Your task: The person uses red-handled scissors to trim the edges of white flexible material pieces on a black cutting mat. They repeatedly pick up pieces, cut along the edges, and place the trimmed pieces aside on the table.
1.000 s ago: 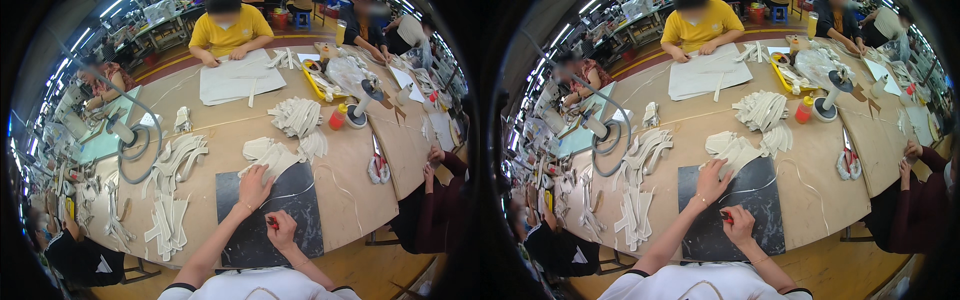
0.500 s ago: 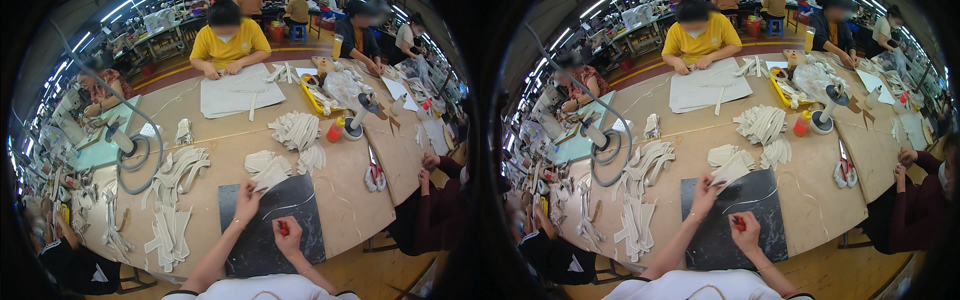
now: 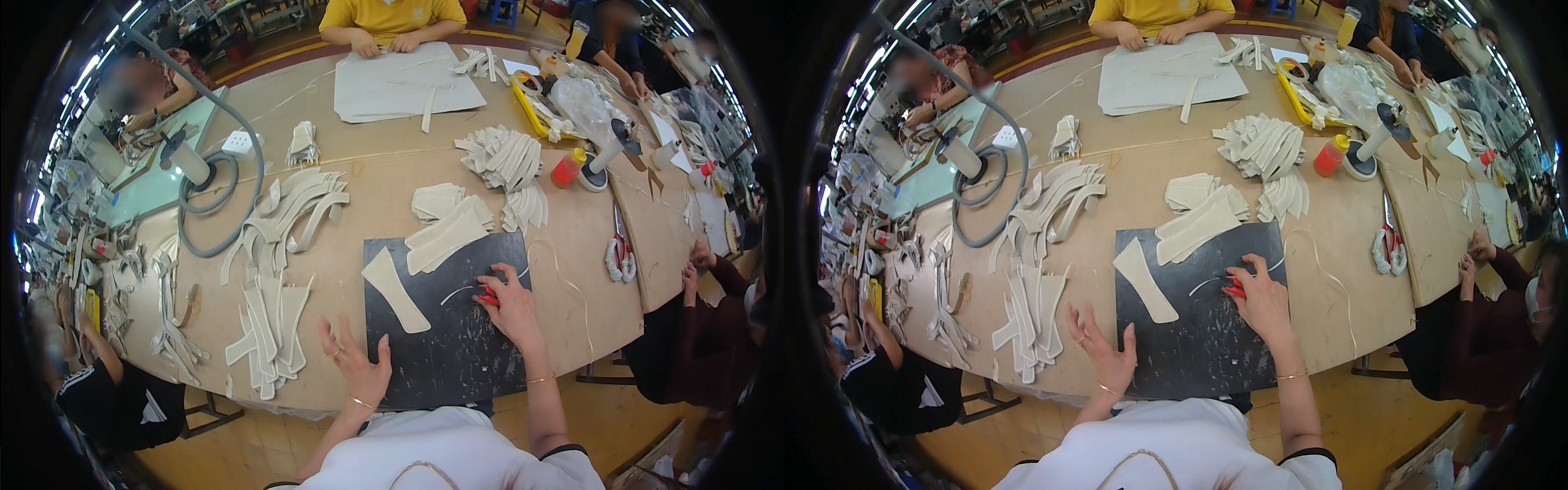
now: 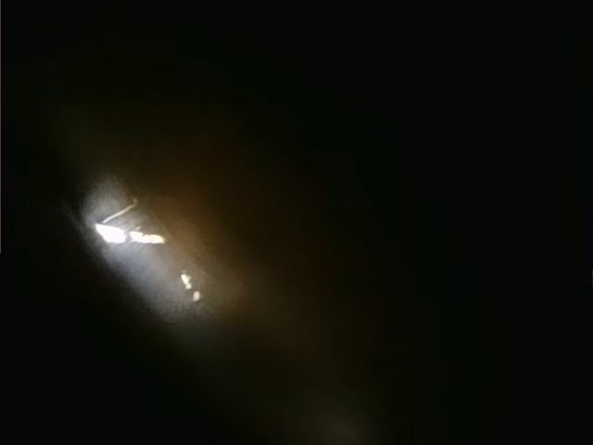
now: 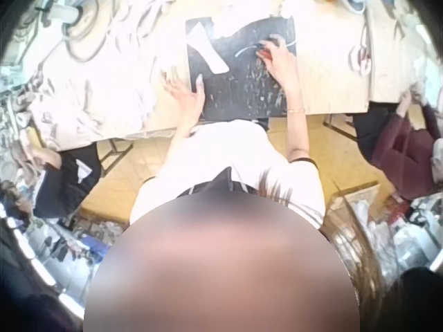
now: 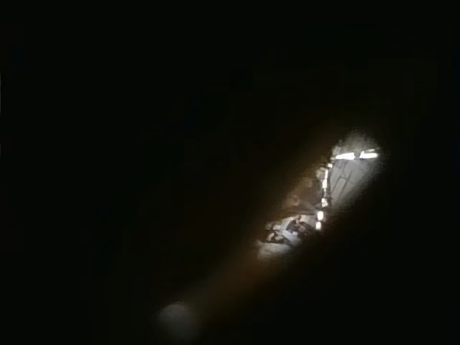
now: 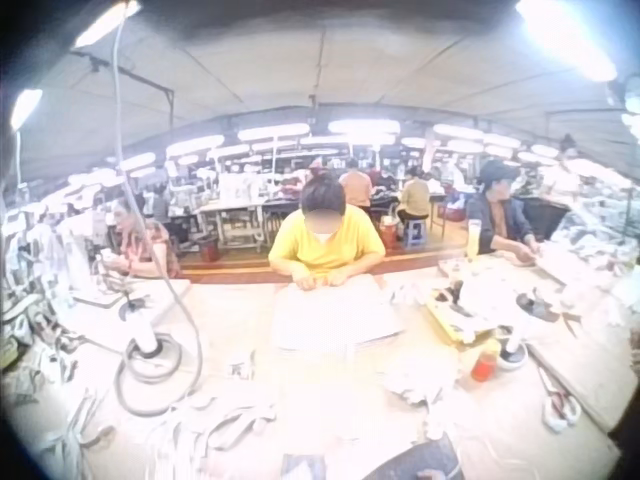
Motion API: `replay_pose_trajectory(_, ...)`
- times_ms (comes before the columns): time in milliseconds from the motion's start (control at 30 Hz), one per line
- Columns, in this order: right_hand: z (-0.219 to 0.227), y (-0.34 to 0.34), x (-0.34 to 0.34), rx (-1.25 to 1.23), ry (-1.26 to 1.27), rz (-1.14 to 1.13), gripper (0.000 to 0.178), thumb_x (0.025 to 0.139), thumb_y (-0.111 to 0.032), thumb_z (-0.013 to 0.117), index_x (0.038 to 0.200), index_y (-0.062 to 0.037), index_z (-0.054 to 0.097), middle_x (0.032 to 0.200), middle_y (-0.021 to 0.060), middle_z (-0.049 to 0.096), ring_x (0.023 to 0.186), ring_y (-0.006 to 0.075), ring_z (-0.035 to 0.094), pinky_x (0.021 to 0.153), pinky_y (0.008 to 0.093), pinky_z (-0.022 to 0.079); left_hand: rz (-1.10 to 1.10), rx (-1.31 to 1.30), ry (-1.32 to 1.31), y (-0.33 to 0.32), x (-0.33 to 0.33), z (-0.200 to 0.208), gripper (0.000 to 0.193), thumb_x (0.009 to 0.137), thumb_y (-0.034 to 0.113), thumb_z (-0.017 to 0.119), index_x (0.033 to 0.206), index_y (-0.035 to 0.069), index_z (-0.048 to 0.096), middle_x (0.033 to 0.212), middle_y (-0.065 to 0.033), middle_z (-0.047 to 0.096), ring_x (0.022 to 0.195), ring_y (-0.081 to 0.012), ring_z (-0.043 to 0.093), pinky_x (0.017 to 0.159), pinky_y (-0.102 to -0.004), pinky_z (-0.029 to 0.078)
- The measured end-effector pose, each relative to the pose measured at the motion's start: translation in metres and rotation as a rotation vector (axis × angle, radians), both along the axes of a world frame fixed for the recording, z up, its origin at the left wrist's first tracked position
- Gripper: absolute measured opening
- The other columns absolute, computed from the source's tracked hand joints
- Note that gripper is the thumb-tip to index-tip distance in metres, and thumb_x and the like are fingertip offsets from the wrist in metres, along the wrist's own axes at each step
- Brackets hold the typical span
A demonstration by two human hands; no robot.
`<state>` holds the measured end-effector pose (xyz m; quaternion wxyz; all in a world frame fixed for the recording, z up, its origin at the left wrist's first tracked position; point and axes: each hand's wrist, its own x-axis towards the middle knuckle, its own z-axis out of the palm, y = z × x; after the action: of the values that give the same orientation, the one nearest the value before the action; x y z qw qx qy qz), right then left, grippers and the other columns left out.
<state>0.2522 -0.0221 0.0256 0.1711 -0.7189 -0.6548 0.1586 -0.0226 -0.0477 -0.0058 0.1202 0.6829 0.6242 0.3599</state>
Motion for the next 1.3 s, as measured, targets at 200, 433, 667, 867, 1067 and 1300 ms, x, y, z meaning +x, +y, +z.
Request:
replay_pose_trajectory(200, -0.012, 0.007, -0.005, -0.007, -0.069, 0.047, 0.02, 0.085, -0.014, 0.071, 0.102, -0.0093, 0.063, 0.118, 0.009, 0.055, 0.081, 0.0349, 0.066, 0.071, 0.0447, 0.052, -0.601, -0.033, 0.297, 0.05, -0.019, 0.003, 0.057, 0.091, 0.03, 0.066, 0.138, 0.004, 0.048, 0.154, -0.0183, 0.034, 0.141, -0.0374, 0.033, 0.111, -0.0479, 0.029)
replay_pose_trajectory(433, 0.066, -0.059, 0.007, -0.08, 0.343, -0.022, 0.018, 0.084, -0.001, 0.066, 0.1, -0.0034, 0.058, 0.077, 0.01, 0.066, 0.073, 0.0279, 0.068, 0.068, 0.0357, 0.052, -0.568, -0.205, 0.386, 0.034, 0.015, 0.004, 0.053, 0.091, 0.036, 0.065, 0.134, 0.008, 0.055, 0.156, -0.0161, 0.032, 0.138, -0.0364, 0.035, 0.108, -0.0467, 0.03)
replay_pose_trajectory(667, 0.11, -0.079, -0.003, -0.104, 0.932, -0.235, 0.009, 0.091, 0.0, 0.061, 0.098, 0.0012, 0.056, 0.073, 0.0056, 0.066, 0.072, 0.0084, 0.066, 0.065, 0.0236, 0.05, -0.652, -0.112, -0.327, 0.003, 0.051, 0.039, 0.035, 0.081, 0.023, 0.077, 0.114, 0.012, 0.072, 0.138, -0.01, 0.058, 0.115, -0.0257, 0.055, 0.099, -0.0387, 0.034)
replay_pose_trajectory(867, 0.085, -0.021, -0.051, -0.163, 0.831, 0.024, 0.007, 0.095, 0.0, 0.058, 0.1, 0.0019, 0.055, 0.077, 0.0043, 0.063, 0.07, 0.0082, 0.062, 0.065, 0.0236, 0.05, -0.547, -0.388, -0.871, 0.036, 0.038, 0.071, 0.024, 0.086, 0.012, 0.074, 0.11, 0.006, 0.073, 0.124, -0.0117, 0.066, 0.109, -0.0203, 0.063, 0.095, -0.0341, 0.048)
replay_pose_trajectory(1067, 0.086, -0.01, -0.065, -0.224, 0.65, 0.074, 0.019, 0.088, -0.01, 0.071, 0.103, -0.0023, 0.06, 0.071, 0.0055, 0.067, 0.062, 0.0099, 0.062, 0.059, 0.0253, 0.048, -0.302, -0.398, -1.045, 0.044, 0.029, 0.065, 0.01, 0.093, 0.008, 0.066, 0.1, 0.002, 0.071, 0.109, -0.0096, 0.069, 0.095, -0.0132, 0.062, 0.087, -0.0272, 0.048)
replay_pose_trajectory(1300, 0.076, -0.063, 0.012, -0.288, 0.344, -0.154, 0.043, 0.077, -0.034, 0.082, 0.107, -0.0069, 0.068, 0.083, 0.0119, 0.071, 0.073, 0.0275, 0.067, 0.067, 0.0363, 0.051, 0.022, -0.226, -1.25, 0.091, -0.039, 0.043, 0.018, 0.1, 0.02, 0.058, 0.102, 0.005, 0.066, 0.101, -0.005, 0.067, 0.083, -0.0088, 0.057, 0.076, -0.0245, 0.045)
